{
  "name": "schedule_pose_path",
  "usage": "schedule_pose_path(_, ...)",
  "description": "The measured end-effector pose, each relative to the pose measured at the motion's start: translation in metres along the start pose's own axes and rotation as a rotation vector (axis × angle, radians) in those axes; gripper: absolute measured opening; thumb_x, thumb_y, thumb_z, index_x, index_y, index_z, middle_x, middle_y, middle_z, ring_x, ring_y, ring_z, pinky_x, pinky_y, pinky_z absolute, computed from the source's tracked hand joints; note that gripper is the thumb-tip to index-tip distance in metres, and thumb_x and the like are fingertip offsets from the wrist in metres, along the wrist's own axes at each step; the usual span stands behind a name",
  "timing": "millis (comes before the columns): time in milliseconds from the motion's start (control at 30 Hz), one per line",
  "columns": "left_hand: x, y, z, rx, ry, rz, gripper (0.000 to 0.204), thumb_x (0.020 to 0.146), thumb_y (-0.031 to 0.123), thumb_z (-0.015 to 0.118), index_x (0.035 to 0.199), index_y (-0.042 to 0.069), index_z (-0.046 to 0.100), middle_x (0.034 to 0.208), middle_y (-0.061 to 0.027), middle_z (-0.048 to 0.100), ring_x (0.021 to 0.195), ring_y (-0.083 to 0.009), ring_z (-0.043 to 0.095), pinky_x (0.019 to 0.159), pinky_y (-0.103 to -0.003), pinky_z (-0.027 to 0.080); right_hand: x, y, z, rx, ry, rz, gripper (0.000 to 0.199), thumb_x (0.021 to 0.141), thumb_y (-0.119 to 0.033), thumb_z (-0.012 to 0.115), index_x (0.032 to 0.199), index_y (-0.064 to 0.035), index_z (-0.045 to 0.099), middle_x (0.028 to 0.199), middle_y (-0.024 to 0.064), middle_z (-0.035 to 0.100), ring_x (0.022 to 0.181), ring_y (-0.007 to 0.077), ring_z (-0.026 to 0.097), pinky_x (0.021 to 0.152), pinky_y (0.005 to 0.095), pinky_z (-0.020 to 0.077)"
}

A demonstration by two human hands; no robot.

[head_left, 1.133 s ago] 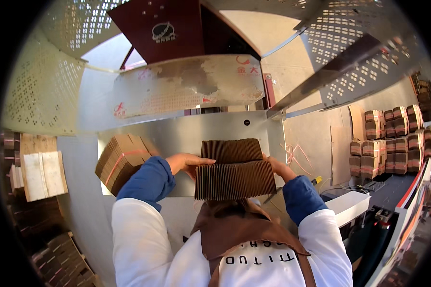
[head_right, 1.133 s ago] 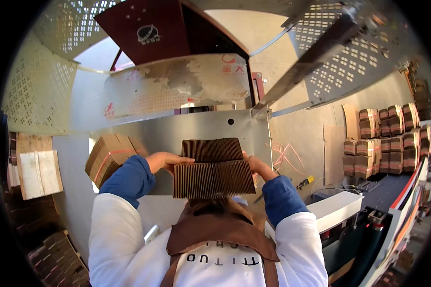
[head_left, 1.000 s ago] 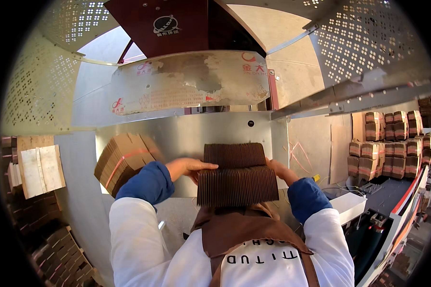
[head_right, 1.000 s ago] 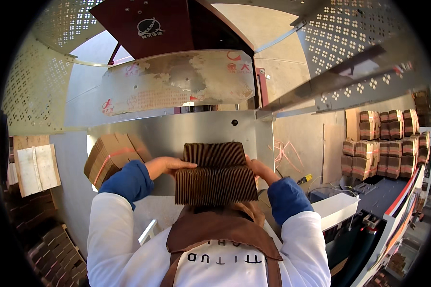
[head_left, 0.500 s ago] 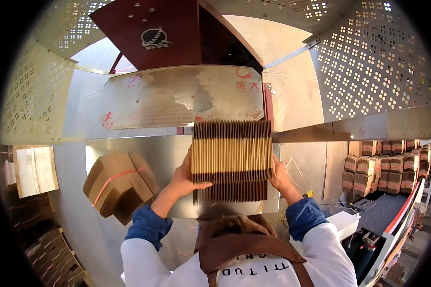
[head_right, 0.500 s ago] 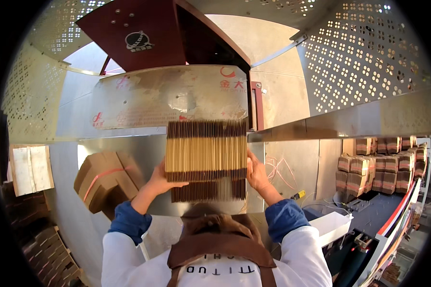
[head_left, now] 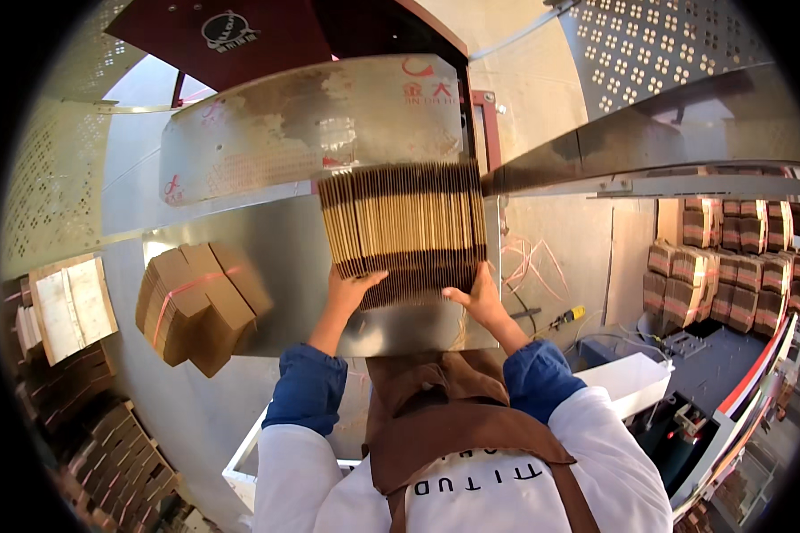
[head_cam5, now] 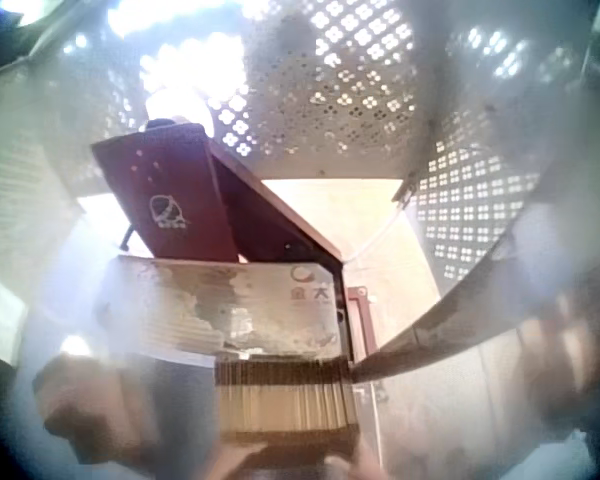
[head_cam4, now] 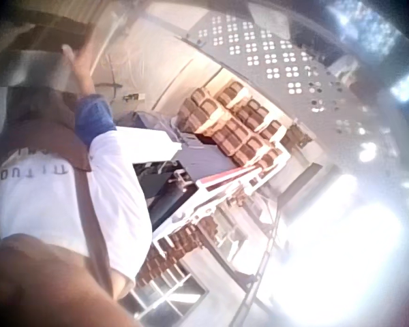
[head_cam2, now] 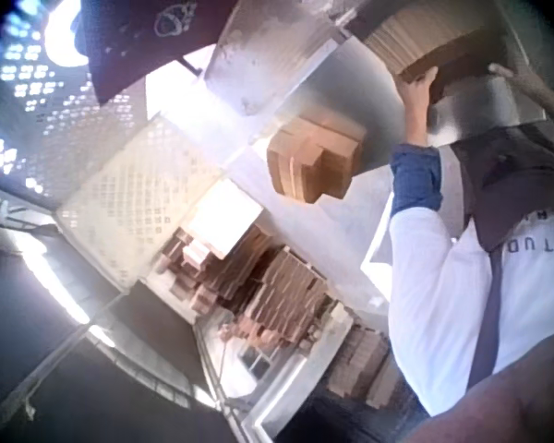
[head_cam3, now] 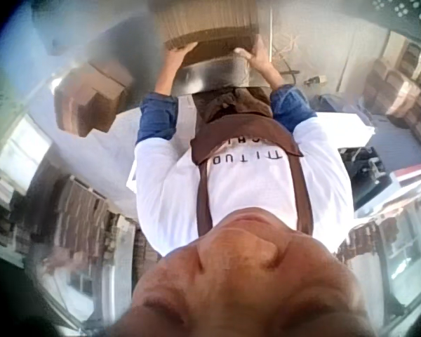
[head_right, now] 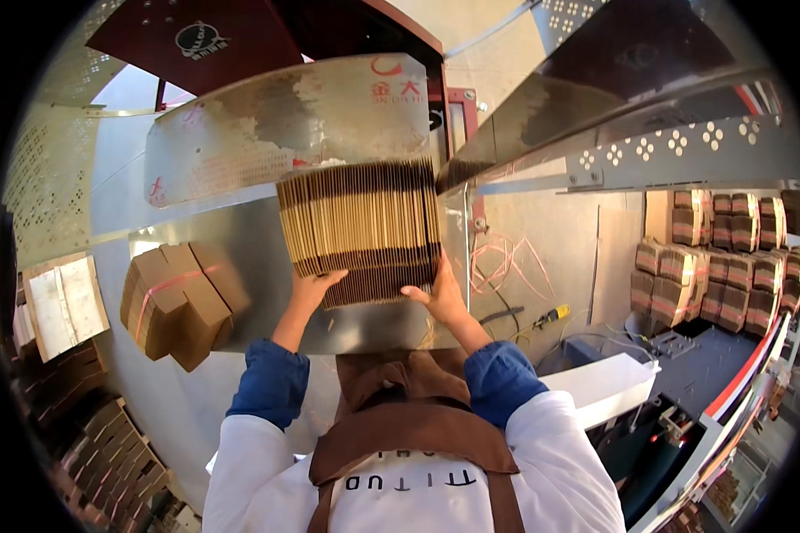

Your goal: The person repeatedly picks up stacks of corrugated cardboard sheets, places them into a strapping machine, and secures them with pink plastic straps. The person then removes the finished bundles and stacks them on a nearby pallet. A coworker is visible at a separate table handling similar materials.

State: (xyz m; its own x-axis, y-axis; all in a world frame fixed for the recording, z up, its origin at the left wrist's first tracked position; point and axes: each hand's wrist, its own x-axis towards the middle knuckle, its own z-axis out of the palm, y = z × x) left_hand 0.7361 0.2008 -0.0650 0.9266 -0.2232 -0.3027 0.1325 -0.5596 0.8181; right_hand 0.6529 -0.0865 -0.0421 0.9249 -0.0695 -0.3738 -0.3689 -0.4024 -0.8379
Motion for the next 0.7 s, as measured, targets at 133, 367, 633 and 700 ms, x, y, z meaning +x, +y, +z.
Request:
schedule_pose_path(133, -0.001, 0.002, 0.006, 0.06, 0.045, 0.124, 0.04, 0.075, 0.035, 0.078, 0.095, 0.002, 0.067, 0.099, -0.0087, 0.068, 0.091, -0.0301, 0.062, 0.077, -0.043, 0.05, 0.003, 0.011, 0.002, -0.023, -0.005, -0.018, 0.103, 0.071, -0.03, 0.083, 0.146, 0.0013, 0.019, 0.133, 0.0237, 0.047, 0.123, 0.0376, 0.048, 0.102, 0.0413, 0.0405)
schedule_pose_path(367, -0.002, 0.005, 0.013, -0.013, 0.062, 0.017, 0.063, 0.069, 0.022, 0.083, 0.118, 0.001, 0.05, 0.111, -0.0098, 0.061, 0.098, -0.0283, 0.061, 0.085, -0.039, 0.051, -0.008, -0.017, 0.018, -0.188, 0.16, 0.125, 0.071, 0.073, -0.017, 0.068, 0.127, 0.0068, 0.03, 0.118, 0.0313, 0.047, 0.111, 0.0483, 0.048, 0.091, 0.0492, 0.0452)
schedule_pose_path(633, 0.006, -0.028, 0.027, 0.177, 0.177, 0.225, 0.078, 0.063, 0.028, 0.086, 0.125, 0.001, 0.045, 0.129, -0.0154, 0.044, 0.12, -0.0369, 0.038, 0.094, -0.047, 0.045, -0.008, -0.025, 0.016, -0.335, 0.171, 0.025, 0.075, 0.072, -0.014, 0.067, 0.13, 0.0093, 0.025, 0.122, 0.0336, 0.045, 0.11, 0.0484, 0.05, 0.09, 0.0489, 0.0459)
schedule_pose_path(700, 0.004, -0.011, 0.021, 0.15, 0.178, 0.185, 0.08, 0.063, 0.028, 0.086, 0.126, 0.001, 0.045, 0.13, -0.0154, 0.044, 0.122, -0.0376, 0.036, 0.095, -0.048, 0.045, -0.006, -0.022, 0.016, -0.289, 0.165, 0.083, 0.075, 0.072, -0.014, 0.068, 0.129, 0.0091, 0.026, 0.121, 0.0345, 0.047, 0.108, 0.048, 0.052, 0.088, 0.0485, 0.0469)
